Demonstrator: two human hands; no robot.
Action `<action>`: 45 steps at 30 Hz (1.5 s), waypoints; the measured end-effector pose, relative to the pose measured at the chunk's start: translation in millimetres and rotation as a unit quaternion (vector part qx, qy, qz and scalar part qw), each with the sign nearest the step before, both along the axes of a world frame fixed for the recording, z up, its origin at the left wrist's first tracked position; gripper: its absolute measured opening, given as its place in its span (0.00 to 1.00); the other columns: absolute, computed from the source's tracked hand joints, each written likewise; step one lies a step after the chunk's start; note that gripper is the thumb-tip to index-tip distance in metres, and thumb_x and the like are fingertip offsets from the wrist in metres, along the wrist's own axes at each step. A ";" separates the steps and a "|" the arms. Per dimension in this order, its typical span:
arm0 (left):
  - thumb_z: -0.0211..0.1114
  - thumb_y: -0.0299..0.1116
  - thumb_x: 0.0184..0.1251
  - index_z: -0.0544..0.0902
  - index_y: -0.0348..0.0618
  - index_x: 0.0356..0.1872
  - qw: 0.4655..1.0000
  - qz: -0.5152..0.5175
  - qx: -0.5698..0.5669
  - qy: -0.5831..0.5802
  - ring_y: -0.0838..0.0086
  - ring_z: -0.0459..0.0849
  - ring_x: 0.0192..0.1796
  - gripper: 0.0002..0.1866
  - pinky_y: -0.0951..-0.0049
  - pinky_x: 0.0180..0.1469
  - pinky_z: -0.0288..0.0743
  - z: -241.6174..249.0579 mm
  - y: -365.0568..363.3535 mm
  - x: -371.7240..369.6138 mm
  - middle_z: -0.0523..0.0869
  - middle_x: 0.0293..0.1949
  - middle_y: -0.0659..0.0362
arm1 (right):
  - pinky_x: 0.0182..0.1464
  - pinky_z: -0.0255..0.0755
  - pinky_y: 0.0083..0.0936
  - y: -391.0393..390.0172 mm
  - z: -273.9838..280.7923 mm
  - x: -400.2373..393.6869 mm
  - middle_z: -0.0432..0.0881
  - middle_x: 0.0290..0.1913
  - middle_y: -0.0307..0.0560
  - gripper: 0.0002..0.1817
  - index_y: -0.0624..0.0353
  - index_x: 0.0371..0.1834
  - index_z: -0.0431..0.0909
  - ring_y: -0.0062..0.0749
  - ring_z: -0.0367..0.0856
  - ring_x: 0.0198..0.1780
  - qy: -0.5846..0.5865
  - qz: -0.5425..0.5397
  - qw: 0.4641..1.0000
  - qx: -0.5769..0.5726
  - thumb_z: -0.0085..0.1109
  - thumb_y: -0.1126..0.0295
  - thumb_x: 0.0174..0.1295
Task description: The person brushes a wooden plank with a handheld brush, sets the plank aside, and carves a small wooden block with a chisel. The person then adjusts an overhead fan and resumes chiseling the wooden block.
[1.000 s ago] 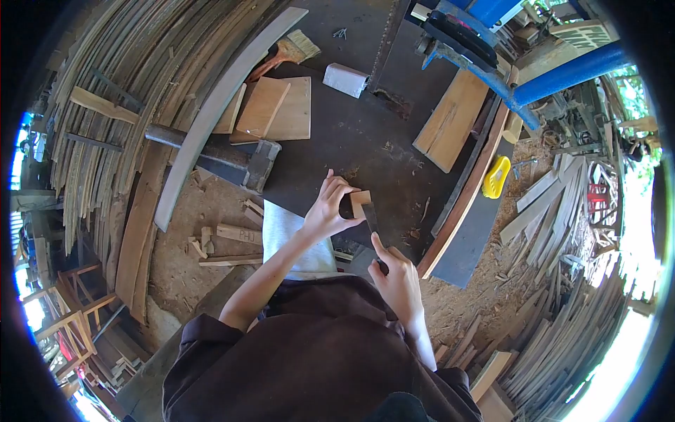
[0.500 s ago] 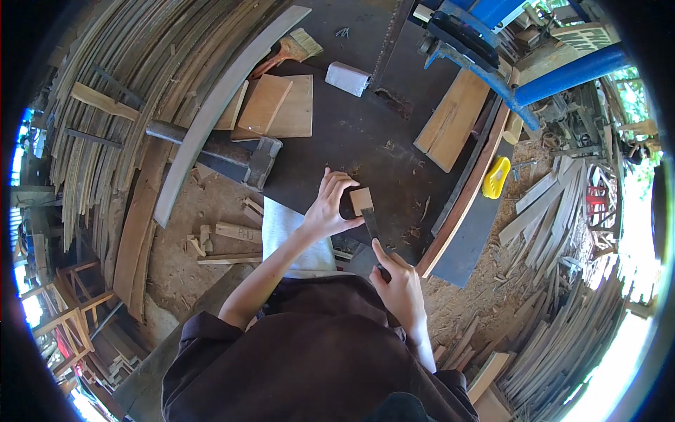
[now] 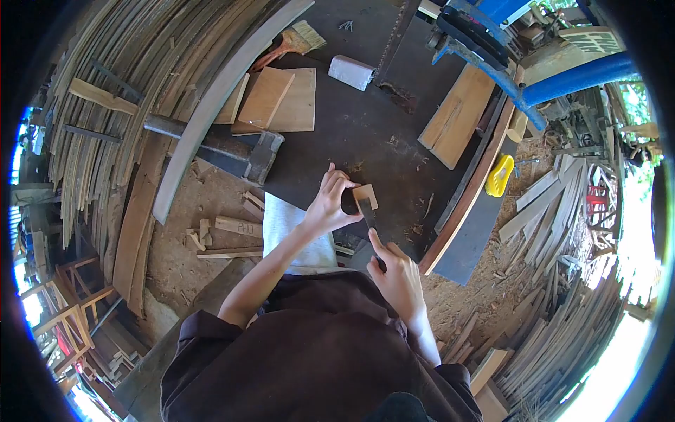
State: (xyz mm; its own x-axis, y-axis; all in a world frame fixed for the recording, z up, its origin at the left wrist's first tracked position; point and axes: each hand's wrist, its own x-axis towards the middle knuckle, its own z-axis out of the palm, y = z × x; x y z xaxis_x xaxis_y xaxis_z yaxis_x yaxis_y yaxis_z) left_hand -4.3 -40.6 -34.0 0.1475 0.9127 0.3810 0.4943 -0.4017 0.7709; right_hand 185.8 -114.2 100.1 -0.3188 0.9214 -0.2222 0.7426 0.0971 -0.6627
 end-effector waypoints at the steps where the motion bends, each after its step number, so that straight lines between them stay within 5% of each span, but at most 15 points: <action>1: 0.82 0.30 0.33 0.75 0.39 0.44 1.000 0.005 0.003 -0.001 0.51 0.77 0.53 0.32 0.42 0.77 0.54 1.1 0.9 0.4 0.76 0.42 0.50 | 0.36 0.74 0.39 -2.9 0.3 1.7 0.77 0.32 0.57 0.30 0.55 0.67 0.76 0.53 0.81 0.31 0.006 -0.004 1.000 0.002 0.60 0.78 0.58; 29: 0.82 0.30 0.31 0.76 0.38 0.42 1.000 -0.010 0.003 -0.010 0.50 0.78 0.51 0.31 0.43 0.77 0.56 -0.3 4.1 -1.0 0.77 0.39 0.51 | 0.36 0.75 0.38 13.5 -12.8 -6.2 0.78 0.32 0.57 0.30 0.56 0.68 0.76 0.52 0.81 0.31 0.025 0.005 0.999 0.030 0.61 0.78 0.58; 38: 0.86 0.44 0.40 0.72 0.38 0.53 0.999 0.034 0.003 -0.006 0.52 0.78 0.52 0.40 0.42 0.77 0.55 21.8 2.0 8.1 0.78 0.43 0.53 | 0.36 0.73 0.31 -3.9 15.9 20.0 0.76 0.31 0.56 0.30 0.58 0.69 0.74 0.43 0.77 0.28 0.043 -0.060 0.997 0.003 0.61 0.79 0.60; 45: 0.82 0.30 0.40 0.70 0.43 0.60 0.997 -0.061 -0.045 -0.014 0.55 0.78 0.56 0.41 0.45 0.77 0.56 5.9 1.7 -4.0 0.80 0.48 0.53 | 0.35 0.73 0.32 -25.8 4.9 6.9 0.75 0.30 0.53 0.31 0.55 0.69 0.74 0.41 0.77 0.27 0.072 -0.058 0.996 -0.018 0.60 0.79 0.59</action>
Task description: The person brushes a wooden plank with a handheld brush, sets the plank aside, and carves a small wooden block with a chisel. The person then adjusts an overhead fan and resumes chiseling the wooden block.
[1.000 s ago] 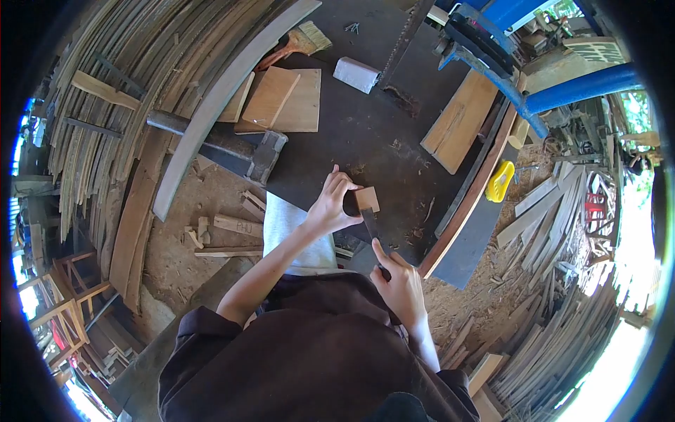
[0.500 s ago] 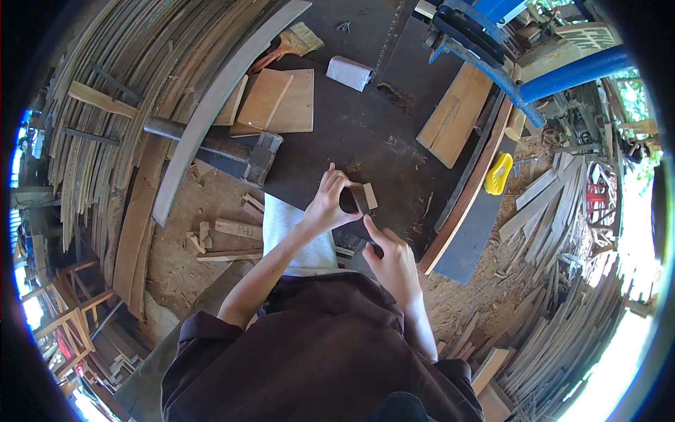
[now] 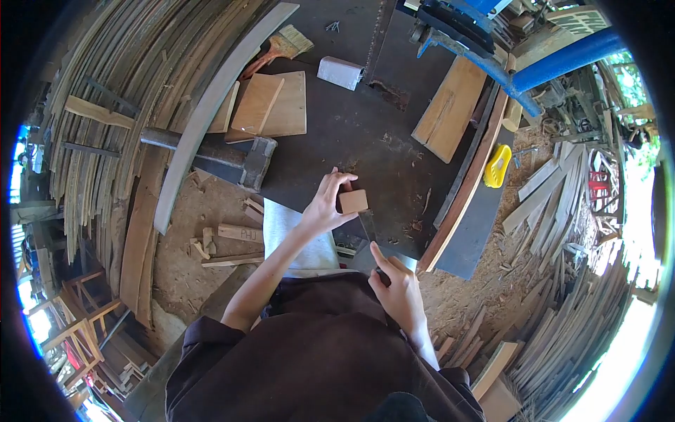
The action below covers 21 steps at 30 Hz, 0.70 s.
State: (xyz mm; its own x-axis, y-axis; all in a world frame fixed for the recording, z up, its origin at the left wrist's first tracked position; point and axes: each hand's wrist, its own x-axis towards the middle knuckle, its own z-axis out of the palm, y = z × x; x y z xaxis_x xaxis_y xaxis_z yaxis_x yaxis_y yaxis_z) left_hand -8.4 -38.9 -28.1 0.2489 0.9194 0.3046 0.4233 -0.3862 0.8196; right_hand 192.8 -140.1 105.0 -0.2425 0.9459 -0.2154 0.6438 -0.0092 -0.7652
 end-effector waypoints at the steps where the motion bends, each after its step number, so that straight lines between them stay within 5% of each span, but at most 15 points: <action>1: 0.81 0.27 0.39 0.71 0.43 0.59 1.000 0.009 -0.022 0.015 0.55 0.78 0.57 0.40 0.46 0.77 0.57 -0.7 -0.9 0.2 0.80 0.48 0.53 | 0.35 0.75 0.35 -0.1 -1.1 -1.6 0.77 0.31 0.52 0.31 0.55 0.70 0.74 0.44 0.80 0.28 -0.016 0.008 1.000 0.006 0.61 0.78 0.59; 10: 0.81 0.25 0.37 0.76 0.38 0.38 0.999 0.043 0.030 0.008 0.54 0.78 0.50 0.25 0.49 0.77 0.60 -5.0 0.2 5.2 0.78 0.41 0.52 | 0.37 0.75 0.40 5.4 -2.8 -1.5 0.77 0.33 0.54 0.31 0.54 0.69 0.74 0.50 0.81 0.32 -0.044 0.003 0.999 -0.007 0.59 0.78 0.58; 21: 0.80 0.25 0.36 0.76 0.38 0.36 0.999 0.038 0.024 0.002 0.53 0.78 0.48 0.24 0.49 0.77 0.60 -4.2 1.6 3.8 0.77 0.38 0.52 | 0.33 0.78 0.40 12.6 -6.6 -6.6 0.79 0.33 0.54 0.31 0.57 0.70 0.72 0.48 0.84 0.29 -0.100 0.057 0.993 0.029 0.61 0.73 0.59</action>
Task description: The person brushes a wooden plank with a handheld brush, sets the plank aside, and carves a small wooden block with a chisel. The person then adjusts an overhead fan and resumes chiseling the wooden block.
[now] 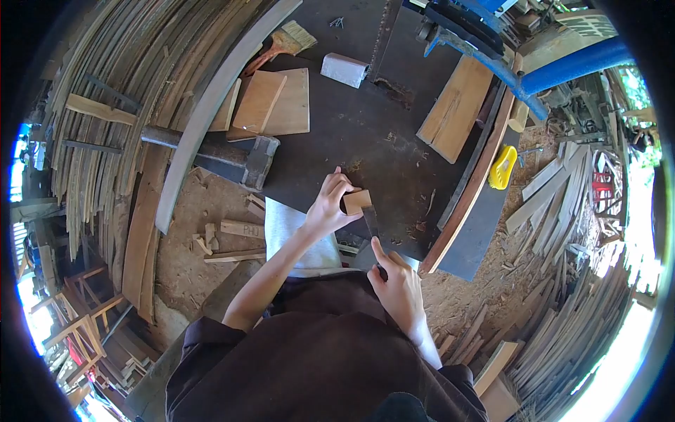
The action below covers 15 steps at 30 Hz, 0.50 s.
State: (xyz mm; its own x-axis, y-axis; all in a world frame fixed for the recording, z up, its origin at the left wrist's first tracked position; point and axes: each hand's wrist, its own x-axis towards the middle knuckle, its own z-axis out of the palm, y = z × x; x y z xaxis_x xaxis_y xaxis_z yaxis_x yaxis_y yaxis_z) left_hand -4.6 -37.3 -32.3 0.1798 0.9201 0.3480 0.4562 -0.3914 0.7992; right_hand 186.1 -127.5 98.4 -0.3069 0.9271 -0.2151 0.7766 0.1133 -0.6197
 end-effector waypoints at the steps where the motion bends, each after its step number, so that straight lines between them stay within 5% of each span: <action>1: 0.80 0.25 0.36 0.76 0.38 0.36 1.000 0.002 -0.001 -0.004 0.53 0.78 0.48 0.24 0.49 0.77 0.60 -0.6 -1.1 0.8 0.77 0.38 0.52 | 0.33 0.78 0.40 0.6 -1.7 -0.2 0.79 0.32 0.54 0.31 0.57 0.70 0.72 0.48 0.84 0.29 0.017 -0.004 1.000 -0.003 0.61 0.73 0.59; 12: 0.80 0.25 0.36 0.76 0.39 0.37 1.000 0.005 0.009 -0.003 0.52 0.78 0.47 0.25 0.48 0.76 0.61 0.6 -0.4 1.6 0.77 0.39 0.52 | 0.37 0.74 0.40 8.0 1.4 -3.9 0.79 0.32 0.59 0.29 0.60 0.66 0.76 0.54 0.81 0.32 0.043 -0.037 0.997 -0.050 0.61 0.78 0.57; 15: 0.80 0.26 0.36 0.76 0.39 0.37 1.000 -0.001 0.014 -0.006 0.52 0.78 0.48 0.25 0.49 0.76 0.61 -0.3 -1.4 2.6 0.77 0.39 0.52 | 0.33 0.77 0.42 14.5 -5.1 -6.2 0.80 0.32 0.55 0.29 0.58 0.68 0.75 0.49 0.83 0.29 0.029 -0.004 0.999 0.018 0.62 0.73 0.59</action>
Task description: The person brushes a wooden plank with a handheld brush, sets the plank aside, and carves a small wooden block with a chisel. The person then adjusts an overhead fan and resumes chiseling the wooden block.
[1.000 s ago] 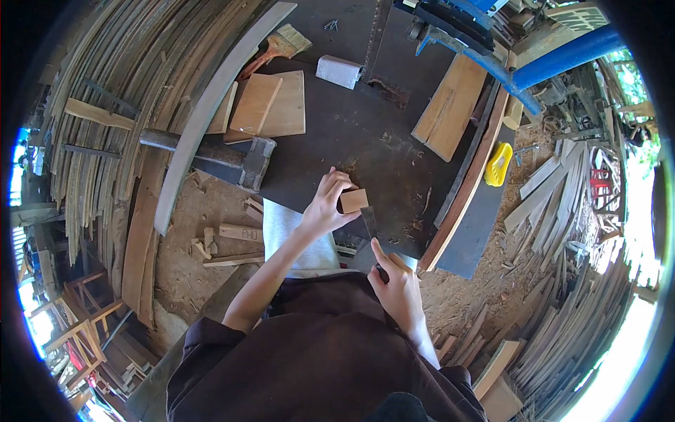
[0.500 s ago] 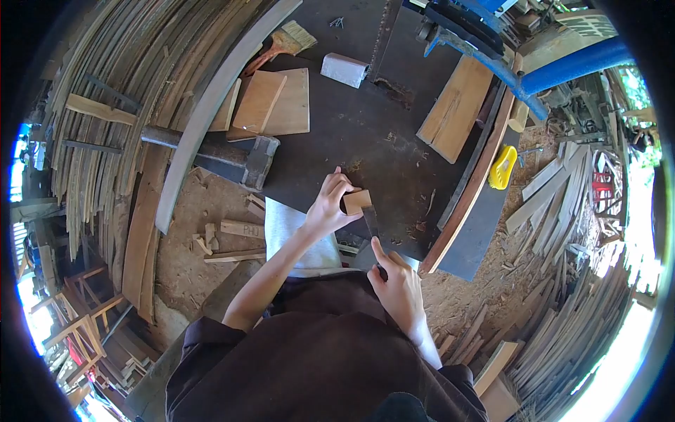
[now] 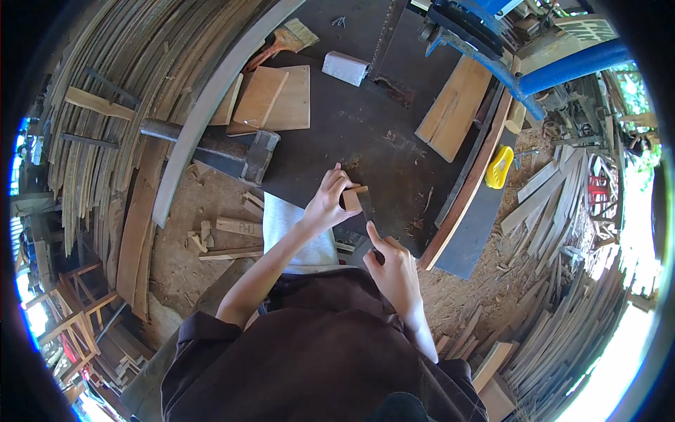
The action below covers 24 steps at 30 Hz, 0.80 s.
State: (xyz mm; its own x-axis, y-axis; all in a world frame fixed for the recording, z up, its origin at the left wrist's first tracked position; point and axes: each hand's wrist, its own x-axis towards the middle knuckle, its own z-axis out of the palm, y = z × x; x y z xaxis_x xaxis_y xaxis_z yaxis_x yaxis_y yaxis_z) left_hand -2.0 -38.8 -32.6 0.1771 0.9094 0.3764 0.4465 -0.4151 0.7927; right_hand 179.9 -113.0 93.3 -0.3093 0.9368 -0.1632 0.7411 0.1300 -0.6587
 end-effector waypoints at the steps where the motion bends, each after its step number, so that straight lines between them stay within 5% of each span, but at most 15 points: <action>1: 0.80 0.26 0.36 0.76 0.39 0.37 1.000 -0.001 -0.001 0.008 0.52 0.78 0.48 0.25 0.49 0.76 0.61 0.2 0.7 -1.8 0.77 0.39 0.51 | 0.33 0.77 0.42 -6.5 -1.3 1.9 0.80 0.31 0.55 0.30 0.58 0.68 0.75 0.49 0.83 0.29 0.010 -0.005 1.000 -0.002 0.62 0.73 0.58; 24: 0.80 0.28 0.38 0.76 0.38 0.40 1.000 0.015 0.012 0.006 0.51 0.77 0.48 0.25 0.49 0.76 0.60 -2.3 0.2 0.8 0.77 0.40 0.51 | 0.36 0.74 0.39 -11.0 10.3 7.8 0.78 0.31 0.58 0.30 0.58 0.68 0.75 0.52 0.81 0.31 0.062 -0.029 0.997 -0.026 0.60 0.78 0.58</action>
State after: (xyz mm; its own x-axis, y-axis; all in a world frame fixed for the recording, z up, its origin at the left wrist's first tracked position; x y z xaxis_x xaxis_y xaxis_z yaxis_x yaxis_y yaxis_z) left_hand -1.2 -38.6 -34.8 0.1550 0.9050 0.3962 0.4690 -0.4204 0.7767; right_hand 187.7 -123.9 103.6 -0.2763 0.9447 -0.1765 0.6584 0.0523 -0.7509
